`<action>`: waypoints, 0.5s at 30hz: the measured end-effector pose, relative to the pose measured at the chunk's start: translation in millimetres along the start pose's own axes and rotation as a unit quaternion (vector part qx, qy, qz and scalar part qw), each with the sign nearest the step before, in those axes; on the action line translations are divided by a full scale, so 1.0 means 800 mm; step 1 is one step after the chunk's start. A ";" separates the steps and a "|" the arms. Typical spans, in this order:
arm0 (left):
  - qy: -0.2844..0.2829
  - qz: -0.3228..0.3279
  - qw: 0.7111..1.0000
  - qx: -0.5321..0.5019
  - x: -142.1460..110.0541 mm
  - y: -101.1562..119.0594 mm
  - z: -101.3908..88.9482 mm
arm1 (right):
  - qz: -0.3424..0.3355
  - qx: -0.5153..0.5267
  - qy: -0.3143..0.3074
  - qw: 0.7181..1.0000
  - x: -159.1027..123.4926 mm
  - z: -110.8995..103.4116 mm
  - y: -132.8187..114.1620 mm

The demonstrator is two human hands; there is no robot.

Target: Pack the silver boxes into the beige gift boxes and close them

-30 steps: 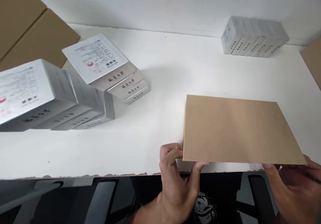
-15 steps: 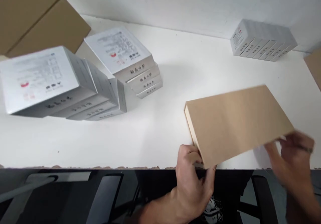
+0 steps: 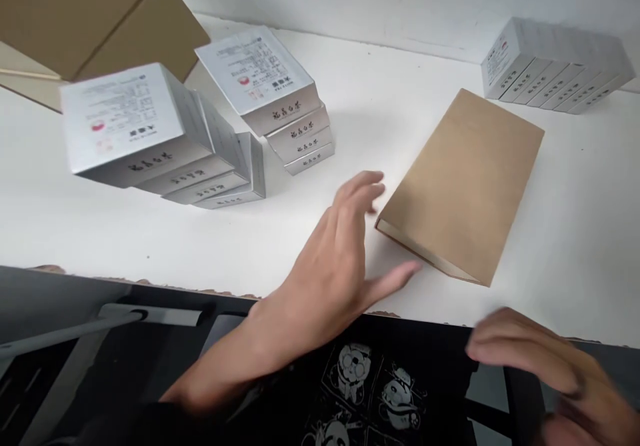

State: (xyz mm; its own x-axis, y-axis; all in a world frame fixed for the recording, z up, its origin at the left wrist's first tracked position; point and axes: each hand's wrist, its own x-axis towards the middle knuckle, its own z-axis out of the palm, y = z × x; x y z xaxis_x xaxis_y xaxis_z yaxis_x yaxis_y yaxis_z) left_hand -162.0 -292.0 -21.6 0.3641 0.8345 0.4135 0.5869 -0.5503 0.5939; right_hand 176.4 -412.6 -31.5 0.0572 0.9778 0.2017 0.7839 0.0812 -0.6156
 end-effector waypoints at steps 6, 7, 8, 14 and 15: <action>0.026 0.027 0.989 0.140 0.000 0.017 0.052 | -0.045 0.086 -0.096 0.991 0.046 0.047 -0.036; 0.042 0.033 0.988 0.146 -0.003 0.022 0.059 | -0.065 0.098 -0.134 0.984 0.050 0.049 -0.036; 0.060 0.031 0.988 0.142 -0.005 0.028 0.064 | -0.085 0.107 -0.168 0.976 0.051 0.050 -0.033; -0.048 0.065 0.995 -0.053 -0.008 0.074 0.063 | -0.058 0.098 -0.077 0.990 0.038 0.041 0.016; -0.104 0.100 0.984 -0.103 -0.006 0.077 0.057 | -0.032 0.081 -0.030 0.996 0.036 0.040 0.027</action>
State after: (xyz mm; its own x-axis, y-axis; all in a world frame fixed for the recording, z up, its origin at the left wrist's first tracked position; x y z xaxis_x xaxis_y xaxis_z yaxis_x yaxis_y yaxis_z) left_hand -94.5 -329.1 -18.6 0.6095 0.6848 0.3995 0.3374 -0.6800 0.6509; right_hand 175.1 -376.3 -63.0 -0.0306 0.9787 0.2028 0.6747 0.1699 -0.7183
